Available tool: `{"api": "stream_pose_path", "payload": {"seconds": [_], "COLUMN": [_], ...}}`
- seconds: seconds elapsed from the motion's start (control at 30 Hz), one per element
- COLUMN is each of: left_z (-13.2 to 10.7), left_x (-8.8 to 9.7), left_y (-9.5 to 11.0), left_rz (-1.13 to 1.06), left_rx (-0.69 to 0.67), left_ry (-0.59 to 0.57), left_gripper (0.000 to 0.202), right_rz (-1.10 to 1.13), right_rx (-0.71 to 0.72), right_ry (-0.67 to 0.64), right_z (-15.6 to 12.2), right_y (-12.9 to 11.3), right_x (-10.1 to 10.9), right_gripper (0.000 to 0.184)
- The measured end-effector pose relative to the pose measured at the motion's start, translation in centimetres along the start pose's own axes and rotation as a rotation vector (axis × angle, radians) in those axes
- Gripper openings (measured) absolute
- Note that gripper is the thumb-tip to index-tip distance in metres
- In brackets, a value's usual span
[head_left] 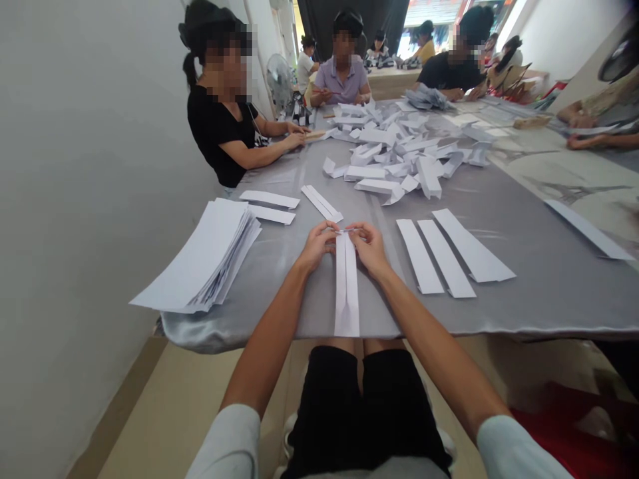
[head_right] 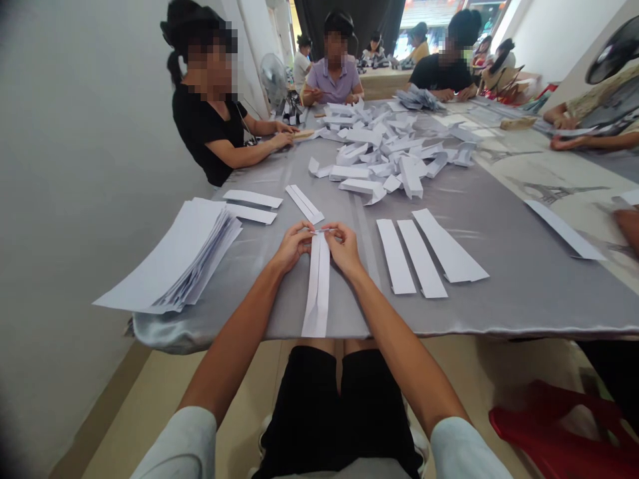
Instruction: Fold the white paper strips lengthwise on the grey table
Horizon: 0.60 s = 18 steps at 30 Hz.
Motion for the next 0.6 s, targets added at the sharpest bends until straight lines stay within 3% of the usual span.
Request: {"api": "stream_pose_path", "payload": {"seconds": [0.33,0.43,0.6], "left_z": [0.3,0.3,0.2], "left_x": [0.9,1.0,1.1], "left_y": [-0.8,-1.1,-0.8], "left_rz": [0.036,0.05,0.07], "left_rx": [-0.02,-0.01,-0.021], "left_ry": [0.075,0.078,0.111], "left_gripper": [0.047,0.054,0.053], "right_rz": [0.021,0.059,0.018], "right_rx": [-0.004,-0.06,-0.037], "right_ry": [0.04,0.058,0.072], "right_z": [0.0,0.1,0.1], "right_y": [-0.2,0.4,0.4], "right_x": [0.2,0.5,0.5], "right_gripper": [0.02,0.026,0.037]}}
Point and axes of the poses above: each hand's wrist, its own z-axis towards the middle knuckle, its own x-axis out of the back of the hand, y = z × x, the point moved 7 cm from there along z, towards the middle knuckle, and after that the axes turned 11 degrees about z, right-handed, at the moved point
